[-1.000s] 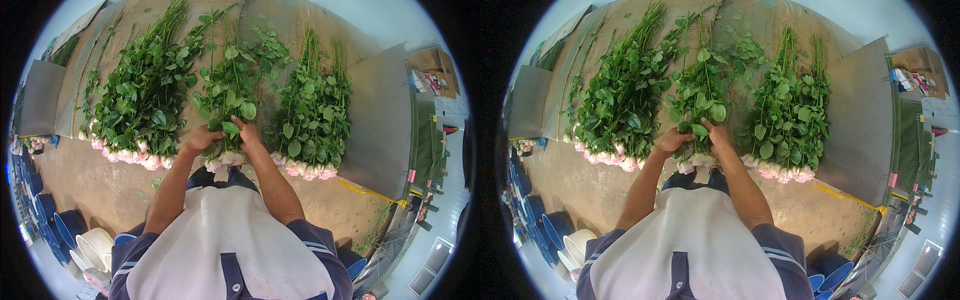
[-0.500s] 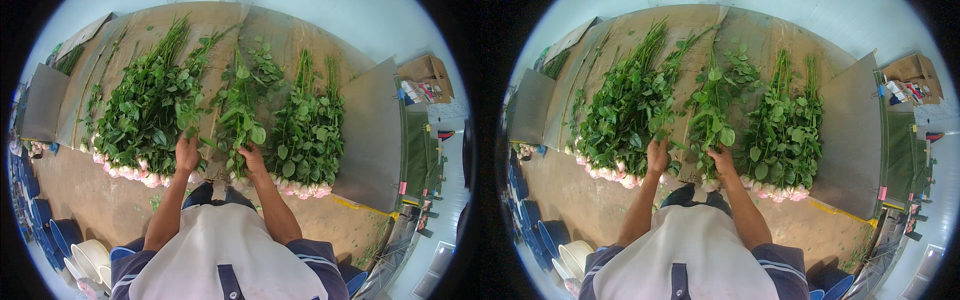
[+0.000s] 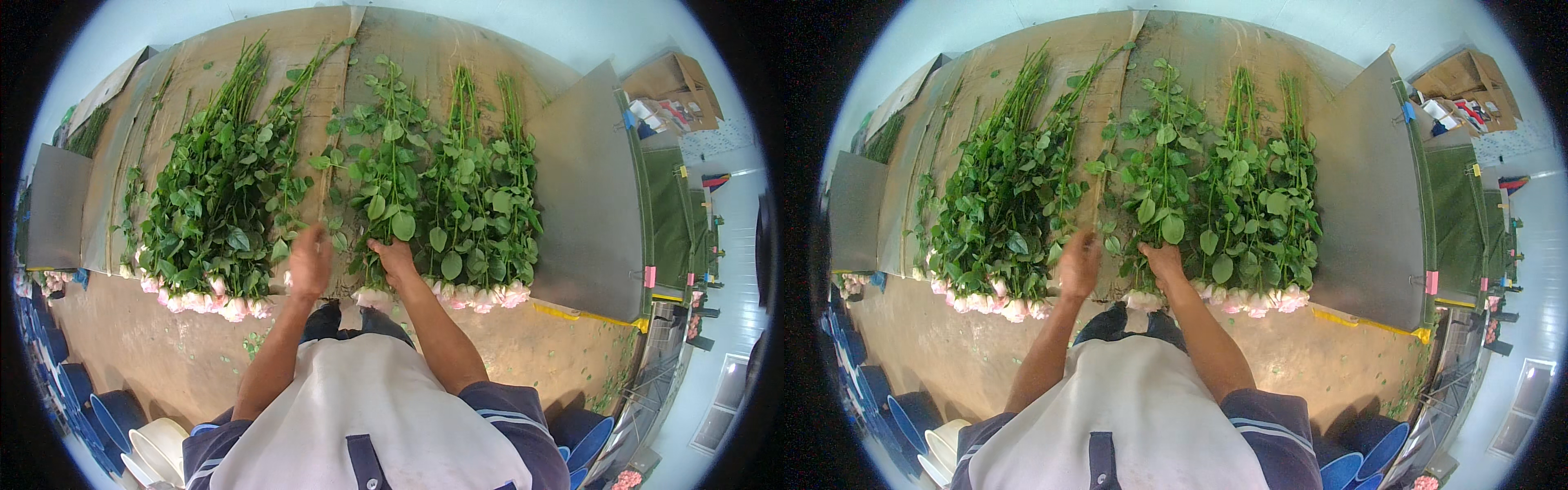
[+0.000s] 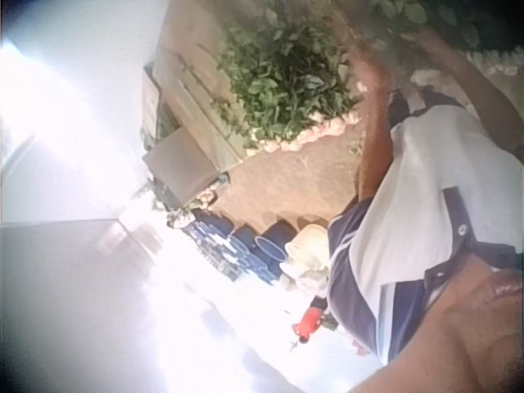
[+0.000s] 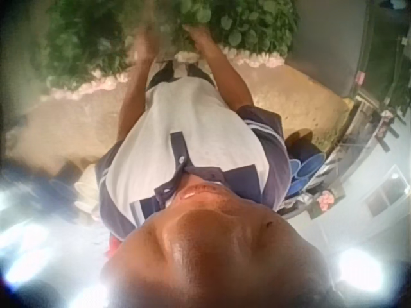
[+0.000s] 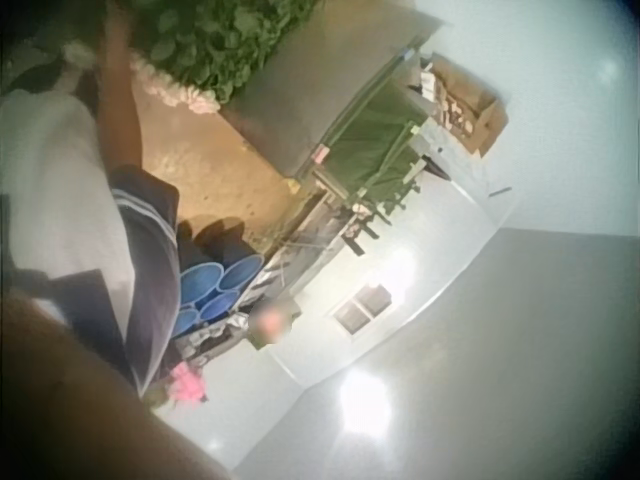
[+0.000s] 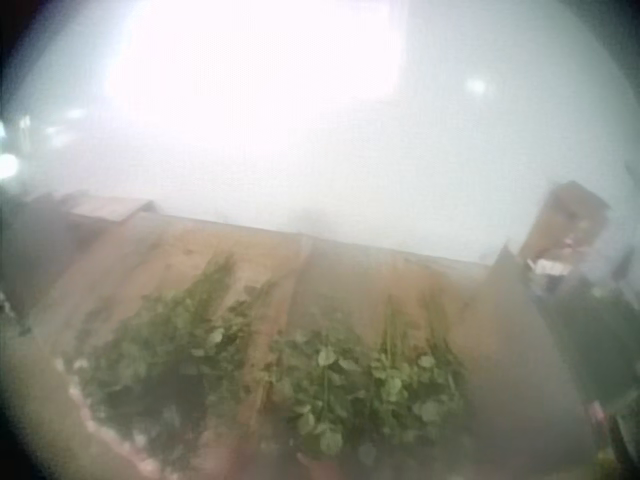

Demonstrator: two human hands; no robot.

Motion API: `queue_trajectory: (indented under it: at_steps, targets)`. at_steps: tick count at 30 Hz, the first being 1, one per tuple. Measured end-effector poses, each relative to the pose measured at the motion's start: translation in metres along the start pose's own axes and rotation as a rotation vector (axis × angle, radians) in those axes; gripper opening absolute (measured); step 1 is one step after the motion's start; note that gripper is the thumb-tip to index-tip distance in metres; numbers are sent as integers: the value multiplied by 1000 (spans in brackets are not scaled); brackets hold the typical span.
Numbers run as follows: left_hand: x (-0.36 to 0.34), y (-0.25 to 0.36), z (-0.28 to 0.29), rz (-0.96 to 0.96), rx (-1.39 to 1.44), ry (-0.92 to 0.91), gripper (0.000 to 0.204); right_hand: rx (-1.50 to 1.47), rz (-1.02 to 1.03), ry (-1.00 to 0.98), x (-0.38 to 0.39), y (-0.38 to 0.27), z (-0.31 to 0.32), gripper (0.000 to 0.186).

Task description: The person repeatedly picks up rose stems, removes leaves by hand, and places the trimmed stems into a cardboard box. The task continues throughout the clip with the same repetitive leaf-removal action.

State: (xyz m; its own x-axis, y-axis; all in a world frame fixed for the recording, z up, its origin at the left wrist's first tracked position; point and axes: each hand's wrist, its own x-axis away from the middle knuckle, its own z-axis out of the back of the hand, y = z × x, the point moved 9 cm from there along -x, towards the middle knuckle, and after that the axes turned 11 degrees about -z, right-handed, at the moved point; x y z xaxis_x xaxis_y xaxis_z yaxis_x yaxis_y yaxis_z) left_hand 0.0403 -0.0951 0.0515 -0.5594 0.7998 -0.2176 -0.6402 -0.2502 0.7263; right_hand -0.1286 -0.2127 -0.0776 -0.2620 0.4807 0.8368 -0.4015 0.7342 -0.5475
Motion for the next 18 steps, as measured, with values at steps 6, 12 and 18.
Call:
queue_trajectory:
  at_steps: [6,12,18]
  targets:
    - [28,-1,-97,263,253,-352,56,299,265,63,27,-35,2,53]
    - [28,-4,-109,303,411,-376,63,424,398,127,31,-43,15,37]
    - [26,-5,-103,330,339,-340,61,507,495,246,45,-58,20,34]
